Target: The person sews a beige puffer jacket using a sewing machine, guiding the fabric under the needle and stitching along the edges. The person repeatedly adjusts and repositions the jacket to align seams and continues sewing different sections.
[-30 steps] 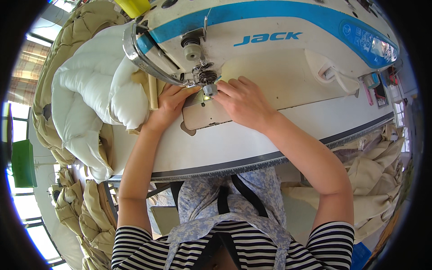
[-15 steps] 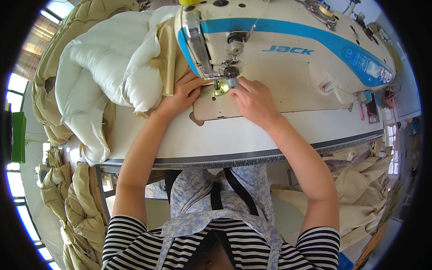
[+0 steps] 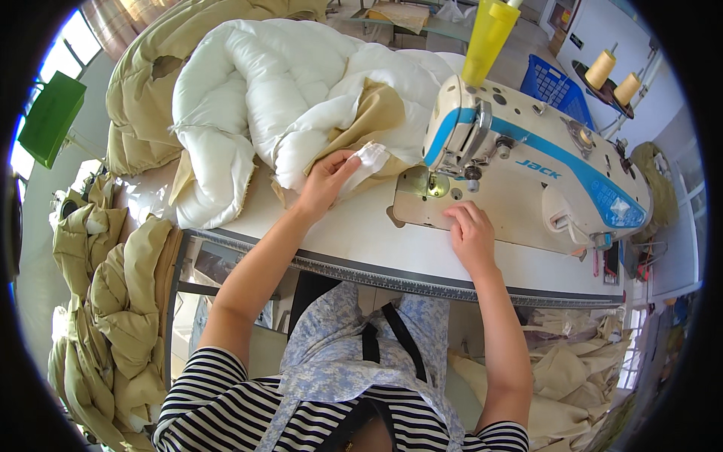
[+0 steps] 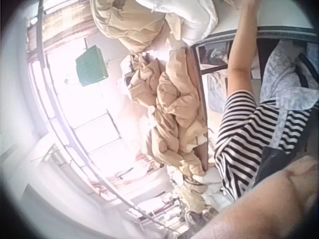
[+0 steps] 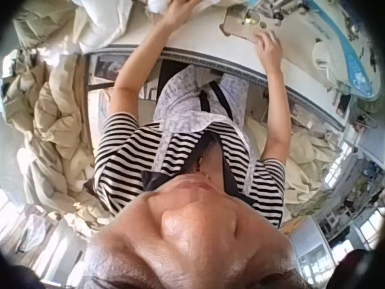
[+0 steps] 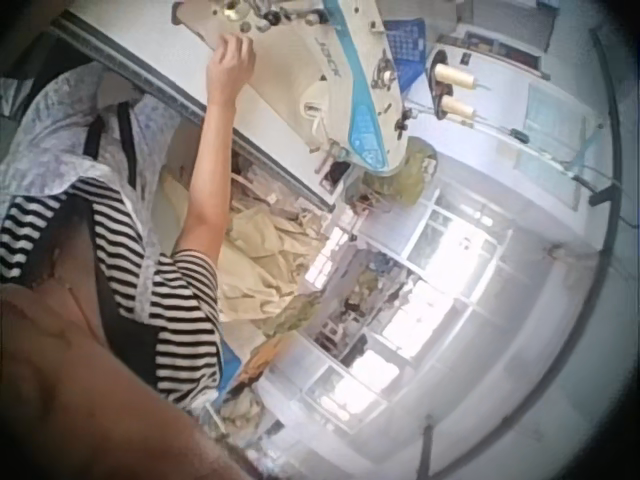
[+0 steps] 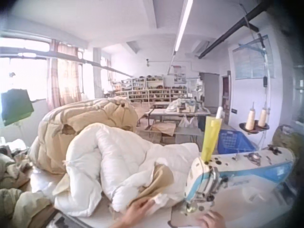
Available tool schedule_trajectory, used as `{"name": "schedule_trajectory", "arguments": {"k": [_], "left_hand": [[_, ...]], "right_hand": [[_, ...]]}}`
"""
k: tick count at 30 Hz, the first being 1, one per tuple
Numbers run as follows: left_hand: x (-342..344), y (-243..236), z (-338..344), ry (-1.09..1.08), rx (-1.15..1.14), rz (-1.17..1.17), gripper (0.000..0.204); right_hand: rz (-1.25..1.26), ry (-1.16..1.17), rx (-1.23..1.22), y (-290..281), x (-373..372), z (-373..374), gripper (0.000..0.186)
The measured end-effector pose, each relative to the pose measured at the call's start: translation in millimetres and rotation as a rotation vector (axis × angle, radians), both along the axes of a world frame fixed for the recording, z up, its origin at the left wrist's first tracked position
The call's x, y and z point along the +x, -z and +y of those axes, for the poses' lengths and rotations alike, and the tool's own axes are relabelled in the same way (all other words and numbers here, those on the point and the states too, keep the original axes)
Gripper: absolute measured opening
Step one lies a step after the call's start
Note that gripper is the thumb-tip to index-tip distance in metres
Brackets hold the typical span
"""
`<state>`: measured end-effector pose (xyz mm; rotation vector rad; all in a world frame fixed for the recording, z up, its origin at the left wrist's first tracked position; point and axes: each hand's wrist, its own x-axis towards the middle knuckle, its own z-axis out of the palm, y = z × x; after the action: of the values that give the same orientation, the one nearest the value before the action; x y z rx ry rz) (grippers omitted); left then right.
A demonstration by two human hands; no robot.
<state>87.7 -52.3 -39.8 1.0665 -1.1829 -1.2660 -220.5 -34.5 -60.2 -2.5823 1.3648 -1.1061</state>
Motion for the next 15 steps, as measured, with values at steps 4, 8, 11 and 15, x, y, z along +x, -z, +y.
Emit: {"name": "schedule_trajectory", "arguments": {"k": [4,8,11,15], "left_hand": [[5,-4,27,-0.022,0.025,0.280,0.027],[11,-9,44,-0.074,0.082,0.328,0.025],[20,-16,61,-0.021,-0.016,0.381,0.023],[47,-29,111,0.124,-0.027,0.116,0.026]], "right_hand": [[-0.294,-0.071,0.284,-3,27,19,0.019],[-0.571,-0.102,0.610,-4,59,29,0.030],[-0.834,-0.088,0.865,-9,72,21,0.053],[-1.110,-0.176,1.140,-22,85,-6,0.076]]}}
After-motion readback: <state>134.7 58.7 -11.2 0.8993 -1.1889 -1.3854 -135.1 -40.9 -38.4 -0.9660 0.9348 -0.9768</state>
